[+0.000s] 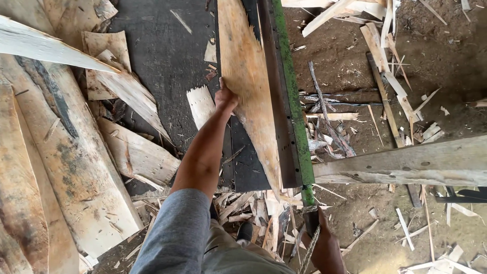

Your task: Trim thin sheets of wood veneer using a manual lever-operated shear cutter.

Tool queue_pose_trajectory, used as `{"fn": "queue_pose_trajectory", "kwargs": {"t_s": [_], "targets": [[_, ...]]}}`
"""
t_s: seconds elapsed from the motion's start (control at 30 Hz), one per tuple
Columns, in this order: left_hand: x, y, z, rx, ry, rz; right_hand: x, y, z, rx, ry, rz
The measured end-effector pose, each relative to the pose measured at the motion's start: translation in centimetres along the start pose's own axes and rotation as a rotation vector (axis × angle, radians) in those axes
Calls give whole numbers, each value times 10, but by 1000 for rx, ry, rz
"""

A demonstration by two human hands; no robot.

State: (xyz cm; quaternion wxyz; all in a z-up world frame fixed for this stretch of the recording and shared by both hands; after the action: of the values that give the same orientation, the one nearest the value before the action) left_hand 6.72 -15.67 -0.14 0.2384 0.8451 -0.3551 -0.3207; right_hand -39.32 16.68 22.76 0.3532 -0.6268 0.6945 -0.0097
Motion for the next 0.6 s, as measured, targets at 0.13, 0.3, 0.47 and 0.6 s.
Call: {"fn": "queue_pose_trajectory", "kwargs": {"t_s": [0.13, 0.3, 0.47, 0.6], "targets": [[-9, -1, -13, -1, -12, -16, -3, 2, -4, 18, -17, -55], [-3, -1, -5, -36, 5, 9, -9, -16, -11, -41, 17, 30], [1, 8, -14, -29, 10, 22, -1, -4, 6, -2, -12, 73], [2, 24, -18, -18, 20, 10, -13, -26, -21, -4, -45, 92]]}}
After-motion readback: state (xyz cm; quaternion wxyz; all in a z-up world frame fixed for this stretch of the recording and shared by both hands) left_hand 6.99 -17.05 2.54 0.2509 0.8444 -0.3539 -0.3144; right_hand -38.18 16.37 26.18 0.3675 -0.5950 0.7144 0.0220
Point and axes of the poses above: each hand's wrist, its own x-axis towards the middle knuckle, its own z-axis out of the palm, y = z × x, the point moved 1 cm from there along x, towards the middle knuckle, and after that the axes turned 5 degrees about z, right-handed, at the moved point
